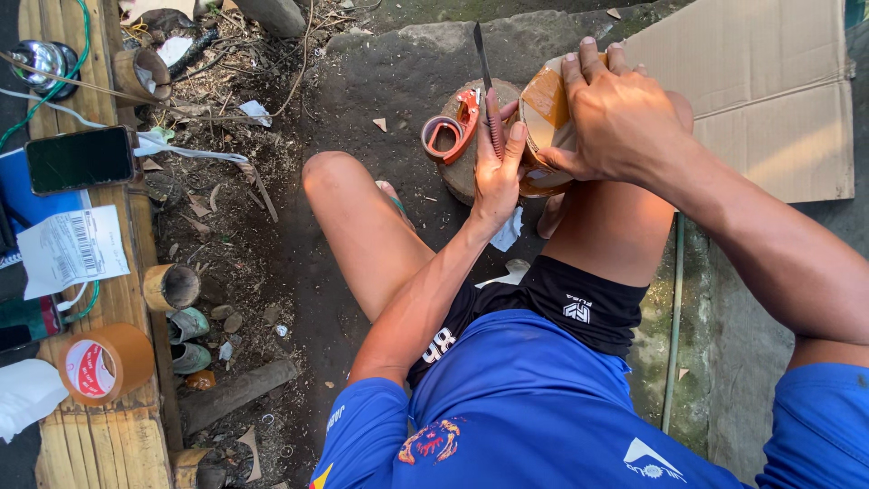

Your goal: The person retrieves a piece of cardboard and a utility knife, then sits on the ground to assemble a cylindrical container. They wrap the cardboard around a plastic bag filled with green material, secure it with orange tape, and trim the excess cardboard with the knife.

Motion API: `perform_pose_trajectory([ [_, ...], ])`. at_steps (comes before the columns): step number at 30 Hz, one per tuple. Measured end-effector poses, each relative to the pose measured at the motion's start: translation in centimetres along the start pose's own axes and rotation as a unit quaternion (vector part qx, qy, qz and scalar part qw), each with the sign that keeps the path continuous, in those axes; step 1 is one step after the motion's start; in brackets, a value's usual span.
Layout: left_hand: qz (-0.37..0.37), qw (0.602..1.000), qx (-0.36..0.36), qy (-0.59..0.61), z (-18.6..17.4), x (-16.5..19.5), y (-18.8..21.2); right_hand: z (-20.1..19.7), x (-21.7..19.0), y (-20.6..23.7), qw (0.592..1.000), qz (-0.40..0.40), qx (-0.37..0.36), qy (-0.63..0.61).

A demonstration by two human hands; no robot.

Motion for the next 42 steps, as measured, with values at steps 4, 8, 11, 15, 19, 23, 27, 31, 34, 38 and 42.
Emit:
perform_pose_trajectory([
  [4, 0.01, 0.999, -0.006, -0.043, -0.1, 0.2, 0.0, -0.7, -0.3, -0.2, 1.0, 0.004, -0.014, 0.012],
  [8, 0.029, 0.994, -0.005, -0.103, 0.0, 0.7, -0.2, -0.9, -0.5, -0.7, 0.999, 0.002, -0.041, 0.027],
  [11, 0.019, 0.995, -0.009, -0.097, 0.1, 1.0, -0.5, -1.2, -0.5, -1.0, 0.999, 0.001, -0.032, 0.006],
  [15, 0.024, 0.993, -0.008, -0.113, 0.2, 1.6, -0.8, -1.3, -0.7, -1.3, 1.0, -0.012, -0.011, 0.012],
  [19, 0.024, 0.993, -0.011, -0.111, 0.4, 1.9, -0.7, -1.3, -0.6, -1.3, 1.0, -0.002, -0.008, -0.014],
  [23, 0.028, 0.99, -0.011, -0.139, 0.4, 1.9, -0.7, -1.9, -1.1, -1.5, 0.999, -0.024, 0.032, -0.016],
  [27, 0.03, 0.989, -0.034, -0.143, 0.5, 2.0, -1.0, -2.5, -3.0, -1.4, 0.997, -0.036, 0.059, 0.035],
  [31, 0.018, 0.992, -0.03, -0.119, 0.2, 2.1, -1.3, -2.7, -3.3, -1.4, 1.0, 0.001, -0.015, -0.009],
  [34, 0.012, 0.995, -0.029, -0.092, 0.0, 1.9, -1.3, -2.8, -2.3, -1.2, 0.997, 0.034, -0.07, 0.008],
  [38, 0.027, 0.994, -0.021, -0.107, -0.2, 1.5, -1.5, -1.9, -2.6, -0.8, 0.996, 0.038, -0.079, 0.021],
  [42, 0.048, 0.995, -0.072, -0.047, 0.1, 1.3, -2.4, -1.5, -3.8, -0.5, 0.991, -0.027, 0.017, 0.128],
])
Point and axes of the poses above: each hand's wrist, its own y-axis away from the middle knuckle, its own z-axis out of the palm, x = y × z, the point moved 5 cm from there along -y, towards the middle knuckle, and after that the axes turned 2 degrees about y, right-handed, at the moved point
